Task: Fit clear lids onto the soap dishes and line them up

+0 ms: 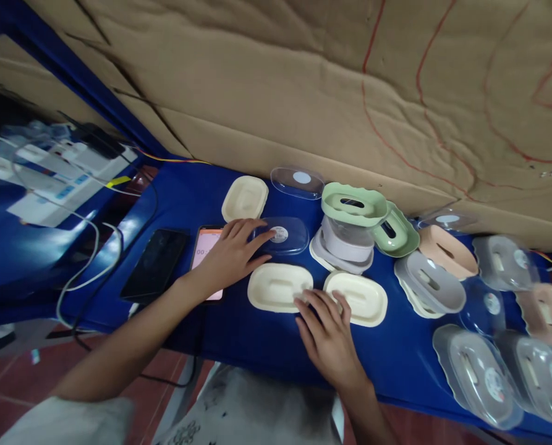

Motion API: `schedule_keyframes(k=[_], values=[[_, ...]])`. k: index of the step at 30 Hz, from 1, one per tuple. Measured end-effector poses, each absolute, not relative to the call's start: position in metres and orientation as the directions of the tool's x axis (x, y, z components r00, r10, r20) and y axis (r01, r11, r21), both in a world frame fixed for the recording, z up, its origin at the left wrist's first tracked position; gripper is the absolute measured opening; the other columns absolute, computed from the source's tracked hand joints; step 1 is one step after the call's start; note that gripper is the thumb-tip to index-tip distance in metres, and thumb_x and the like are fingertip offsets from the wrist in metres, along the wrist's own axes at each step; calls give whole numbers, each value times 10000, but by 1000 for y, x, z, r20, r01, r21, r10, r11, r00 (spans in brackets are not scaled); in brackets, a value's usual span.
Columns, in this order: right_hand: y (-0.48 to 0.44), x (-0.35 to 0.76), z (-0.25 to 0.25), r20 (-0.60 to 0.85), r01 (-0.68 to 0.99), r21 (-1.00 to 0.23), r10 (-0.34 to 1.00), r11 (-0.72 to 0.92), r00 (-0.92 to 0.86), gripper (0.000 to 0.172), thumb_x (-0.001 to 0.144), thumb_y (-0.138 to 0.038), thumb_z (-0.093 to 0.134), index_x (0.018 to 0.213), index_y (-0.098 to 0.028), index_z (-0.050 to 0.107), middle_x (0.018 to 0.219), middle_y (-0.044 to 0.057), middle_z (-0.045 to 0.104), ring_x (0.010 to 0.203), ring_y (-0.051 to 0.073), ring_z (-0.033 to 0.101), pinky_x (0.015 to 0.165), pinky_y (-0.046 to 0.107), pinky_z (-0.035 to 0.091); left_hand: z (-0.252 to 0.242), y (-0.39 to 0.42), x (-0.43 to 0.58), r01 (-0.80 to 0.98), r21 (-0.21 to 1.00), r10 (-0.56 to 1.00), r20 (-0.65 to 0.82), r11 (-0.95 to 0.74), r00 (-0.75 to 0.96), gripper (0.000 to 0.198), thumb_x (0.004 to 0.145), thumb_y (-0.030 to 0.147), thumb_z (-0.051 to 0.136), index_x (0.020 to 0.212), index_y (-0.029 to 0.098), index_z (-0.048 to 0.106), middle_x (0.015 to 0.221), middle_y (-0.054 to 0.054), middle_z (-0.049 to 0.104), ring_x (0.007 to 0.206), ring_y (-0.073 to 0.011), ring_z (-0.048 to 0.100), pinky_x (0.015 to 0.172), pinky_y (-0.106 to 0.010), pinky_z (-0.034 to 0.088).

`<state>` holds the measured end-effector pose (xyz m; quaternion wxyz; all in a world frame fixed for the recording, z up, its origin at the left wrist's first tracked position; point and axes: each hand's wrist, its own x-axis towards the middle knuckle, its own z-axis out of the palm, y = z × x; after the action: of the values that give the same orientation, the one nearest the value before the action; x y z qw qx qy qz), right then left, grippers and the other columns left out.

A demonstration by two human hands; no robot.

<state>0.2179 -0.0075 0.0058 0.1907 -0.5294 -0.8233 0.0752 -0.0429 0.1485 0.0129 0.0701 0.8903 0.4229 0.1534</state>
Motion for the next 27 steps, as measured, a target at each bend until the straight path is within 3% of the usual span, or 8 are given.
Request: schedule_keyframes(k=[3,7,12,15,18,22,27], values=[[-6,220,5,250,844,-334,903,419,-349,395,1059,-222,580,1450,-280,592,1417,79,703,1309,253,657,1192,509,357,15,147,-48,684,360,770,216,-634,600,399,1031,303,658,1407,176,611,1589,-205,516,1457,-374,532,1176,-560,471],[-7,222,2,249,861,-360,927,359,-282,522,1071,-254,578,1576,-282,450,1356,95,733,1226,255,698,1181,511,361,26,138,-54,591,530,762,182,-609,622,396,1040,422,661,1386,235,611,1528,-131,597,1374,-313,618,1133,-497,523],[-4,222,-3,276,897,-347,944,274,-181,788,1044,-331,636,1708,-247,219,1260,119,748,1149,298,698,1122,528,419,34,124,-52,509,492,627,100,-706,773,482,960,381,771,1396,261,606,1479,-122,606,1331,-331,622,1115,-525,519],[-3,223,-4,278,911,-304,941,279,-195,709,1036,-311,649,1674,-301,340,1296,134,686,1162,300,673,1084,515,453,31,120,-47,491,439,591,121,-753,798,486,970,295,746,1424,227,587,1495,-159,571,1354,-356,592,1115,-548,521],[-3,225,-6,298,913,-304,938,271,-179,599,1017,-304,682,1582,-316,486,1417,158,594,1298,332,614,1085,519,469,26,119,-45,456,452,575,167,-767,801,441,1001,264,688,1425,213,578,1513,-171,558,1410,-353,556,1146,-551,513],[-2,224,-6,343,889,-313,913,334,-222,546,1018,-222,672,1537,-265,508,1547,159,553,1478,335,516,1198,537,385,21,118,-45,421,459,555,208,-782,806,474,997,183,644,1461,196,547,1605,-197,483,1499,-370,485,1185,-564,492],[-2,221,-6,328,877,-298,903,377,-277,538,1033,-200,653,1544,-243,490,1536,165,597,1444,290,572,1236,526,338,20,117,-47,423,435,538,180,-795,824,598,996,242,707,1550,228,482,1690,-207,395,1523,-395,468,1179,-591,498]])
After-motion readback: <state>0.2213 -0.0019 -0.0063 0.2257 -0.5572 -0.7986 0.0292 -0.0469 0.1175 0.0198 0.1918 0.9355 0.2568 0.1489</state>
